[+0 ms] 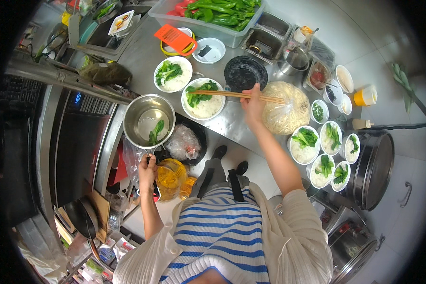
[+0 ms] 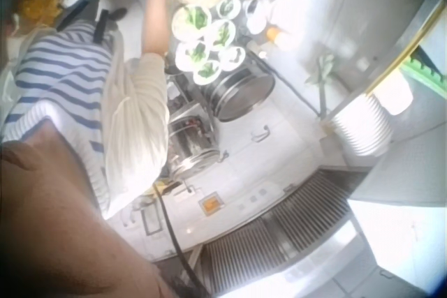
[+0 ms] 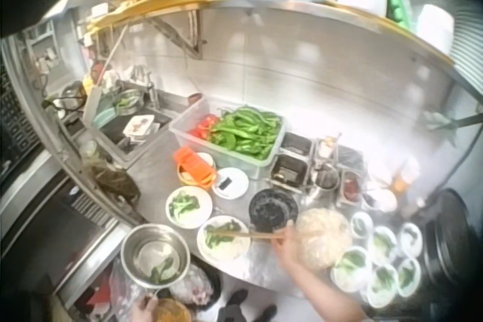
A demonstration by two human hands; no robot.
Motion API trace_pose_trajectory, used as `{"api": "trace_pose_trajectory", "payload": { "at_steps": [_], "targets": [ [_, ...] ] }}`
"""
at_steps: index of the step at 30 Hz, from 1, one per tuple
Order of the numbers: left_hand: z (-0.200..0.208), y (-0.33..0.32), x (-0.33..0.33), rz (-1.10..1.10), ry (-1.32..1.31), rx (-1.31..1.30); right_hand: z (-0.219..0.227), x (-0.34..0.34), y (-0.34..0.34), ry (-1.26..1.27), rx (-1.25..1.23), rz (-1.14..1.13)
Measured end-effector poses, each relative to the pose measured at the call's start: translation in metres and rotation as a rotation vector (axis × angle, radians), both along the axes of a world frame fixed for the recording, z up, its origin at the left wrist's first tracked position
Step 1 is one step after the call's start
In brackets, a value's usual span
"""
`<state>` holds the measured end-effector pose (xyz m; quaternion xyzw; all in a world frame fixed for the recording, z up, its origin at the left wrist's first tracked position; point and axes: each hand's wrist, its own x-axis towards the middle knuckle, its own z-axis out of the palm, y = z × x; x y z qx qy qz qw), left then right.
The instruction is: The person uses chopsticks to transfer blanched greens from a pot into multiple bowls of noodles. Then they add fried egg pieces from a plate into the bowls. The person hands a finished bowl to a coworker.
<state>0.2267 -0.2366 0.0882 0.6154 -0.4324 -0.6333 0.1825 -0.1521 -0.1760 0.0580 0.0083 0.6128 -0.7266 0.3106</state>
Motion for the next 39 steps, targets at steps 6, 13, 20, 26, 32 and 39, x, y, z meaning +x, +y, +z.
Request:
{"api": "trace_pose_trajectory", "payload": {
  "at_steps": [6, 13, 20, 26, 32, 39],
  "targets": [
    [0.009, 0.004, 0.004, 0.018, -0.013, -0.013, 0.023, 0.014, -0.012, 0.234, 0.069, 0.183],
    [0.012, 0.009, 0.002, 0.017, 0.002, -0.011, 0.058, 0.018, 0.005, 0.676, 0.011, 0.485],
    [0.018, 0.018, -0.015, -0.042, 0.031, -0.062, 0.118, 0.028, 0.029, 0.854, -0.231, 0.634],
    [0.028, 0.03, -0.027, -0.163, 0.094, -0.061, 0.144, 0.053, 0.025, 1.246, -0.283, 1.184],
    [0.032, 0.044, -0.036, -0.316, 0.081, -0.257, 0.133, 0.038, 0.026, 1.225, -0.22, 1.212],
    [0.044, 0.054, -0.047, -0.336, 0.135, -0.155, 0.118, 0.05, 0.042, 0.507, -0.098, 0.827]
  ]
}}
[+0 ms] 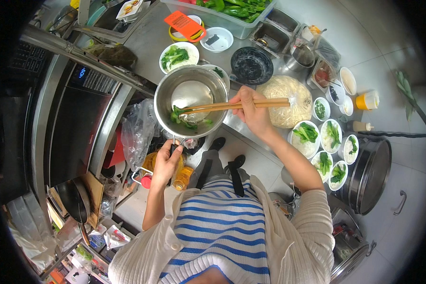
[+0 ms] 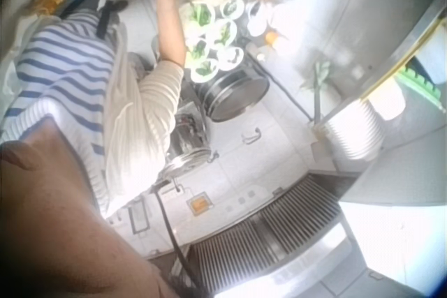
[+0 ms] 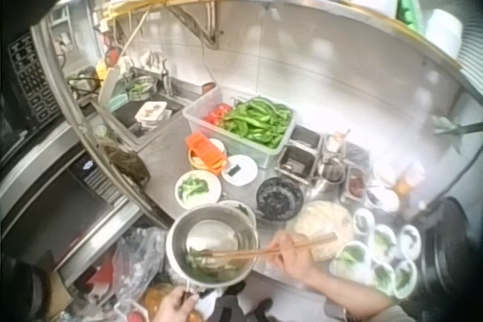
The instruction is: The person uses chopsticks to transfer blanched greens from a pot into multiple bowls of noodles. Then they add fried egg pieces from a plate into the bowls. The person hands a finished bowl to a coworker.
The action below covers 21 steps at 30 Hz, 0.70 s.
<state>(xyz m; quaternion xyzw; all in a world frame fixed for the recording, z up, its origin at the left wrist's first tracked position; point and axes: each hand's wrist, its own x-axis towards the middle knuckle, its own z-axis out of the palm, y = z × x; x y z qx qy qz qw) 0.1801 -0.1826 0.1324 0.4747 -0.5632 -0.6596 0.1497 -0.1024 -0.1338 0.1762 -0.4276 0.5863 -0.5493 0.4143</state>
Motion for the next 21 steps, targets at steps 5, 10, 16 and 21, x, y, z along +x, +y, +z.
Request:
{"api": "trace_pose_trajectory", "payload": {
  "at_steps": [5, 10, 16, 21],
  "targets": [
    [0.0, 0.002, -0.002, -0.019, -0.012, 0.006, 0.04, -0.003, 0.02, 0.117, 0.019, 0.117],
    [-0.003, 0.005, -0.005, -0.065, -0.024, -0.031, 0.047, 0.012, 0.027, 0.196, -0.066, 0.191],
    [-0.002, 0.011, -0.009, -0.081, -0.06, -0.08, 0.031, 0.04, 0.029, 0.568, -0.263, 0.341],
    [-0.006, 0.011, -0.015, -0.043, -0.027, -0.12, 0.044, 0.047, 0.042, 0.744, -0.203, 0.393]
  ]
}}
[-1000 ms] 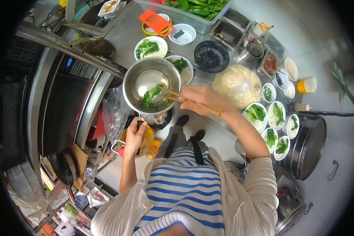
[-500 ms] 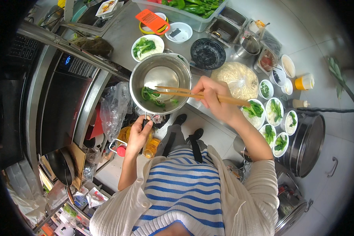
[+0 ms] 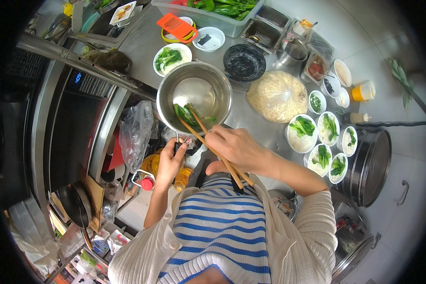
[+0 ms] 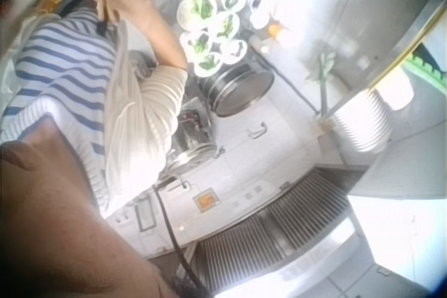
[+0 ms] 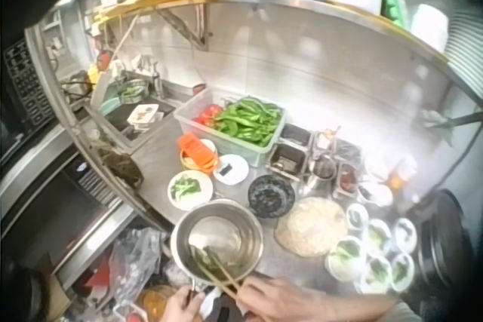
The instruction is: The person uses chopsticks to transfer blanched greens from a pot into multiple bowls of noodles. Then they add fried egg pieces from a plate into the bowls. The person hands a finished bowl to a coworker.
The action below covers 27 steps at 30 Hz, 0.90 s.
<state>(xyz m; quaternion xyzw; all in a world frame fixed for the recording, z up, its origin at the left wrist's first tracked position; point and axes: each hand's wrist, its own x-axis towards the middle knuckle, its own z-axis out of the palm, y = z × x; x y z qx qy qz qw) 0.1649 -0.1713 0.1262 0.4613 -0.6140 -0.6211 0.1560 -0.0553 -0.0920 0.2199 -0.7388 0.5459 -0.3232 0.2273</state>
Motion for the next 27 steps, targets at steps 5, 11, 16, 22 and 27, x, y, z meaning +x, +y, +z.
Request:
{"api": "trace_pose_trajectory", "payload": {
  "at_steps": [5, 11, 16, 22, 27],
  "targets": [
    [0.001, -0.001, -0.005, 0.007, -0.036, 0.014, 0.004, 0.005, 0.004, 0.06, -0.025, -0.144],
    [0.003, 0.0, -0.017, 0.001, -0.037, -0.02, 0.002, 0.012, 0.01, 0.202, -0.1, -0.259],
    [0.002, 0.002, -0.03, -0.048, -0.061, -0.033, -0.005, 0.022, 0.014, 0.02, -0.152, -0.369],
    [0.006, 0.009, -0.042, -0.109, -0.113, -0.049, -0.026, 0.013, 0.034, -0.288, -0.17, -0.581],
    [0.013, 0.013, -0.052, -0.196, -0.117, -0.058, -0.055, -0.008, 0.058, -0.905, -0.217, -0.979]
  ]
}}
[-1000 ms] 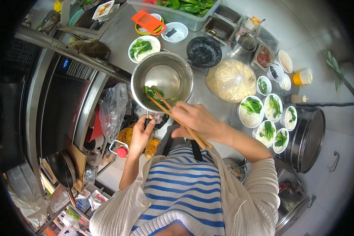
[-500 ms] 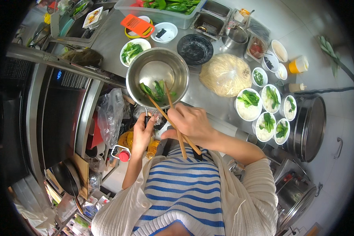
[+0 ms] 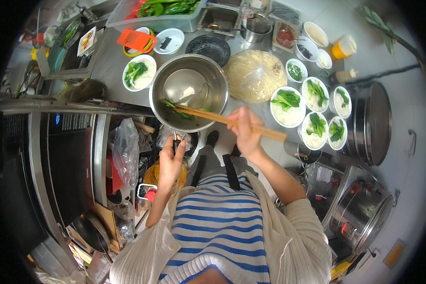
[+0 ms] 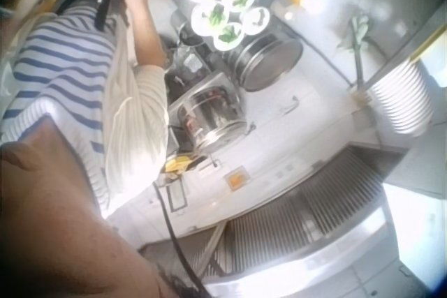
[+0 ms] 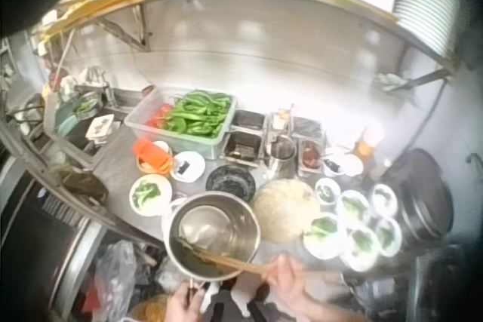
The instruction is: The person uses chopsticks to transfer blanched greens from a pot into multiple bowls of noodles. Then they add fried egg pieces from a plate into the bowls. The person hands a finished bowl to a coworker.
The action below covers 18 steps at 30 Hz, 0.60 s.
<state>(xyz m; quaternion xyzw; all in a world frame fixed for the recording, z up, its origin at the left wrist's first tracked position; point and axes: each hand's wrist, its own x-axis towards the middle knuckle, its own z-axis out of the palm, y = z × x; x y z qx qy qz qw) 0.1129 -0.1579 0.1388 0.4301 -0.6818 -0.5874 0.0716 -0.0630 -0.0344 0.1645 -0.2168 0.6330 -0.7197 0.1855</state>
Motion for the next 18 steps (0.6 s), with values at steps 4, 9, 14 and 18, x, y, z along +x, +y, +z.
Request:
{"api": "trace_pose_trajectory", "payload": {
  "at_steps": [4, 9, 14, 18],
  "targets": [
    [0.002, 0.007, -0.014, -0.102, 0.043, -0.074, -0.012, -0.026, 0.024, -0.378, -0.144, -0.167],
    [0.003, 0.022, -0.038, -0.238, 0.089, -0.049, -0.009, -0.048, 0.059, -0.547, -0.22, -0.39],
    [0.001, 0.042, -0.066, -0.328, 0.165, 0.029, -0.001, -0.069, 0.11, -0.567, -0.324, -0.549],
    [-0.002, 0.058, -0.09, -0.407, 0.155, 0.074, 0.002, -0.081, 0.156, -0.548, -0.371, -0.618]
  ]
}}
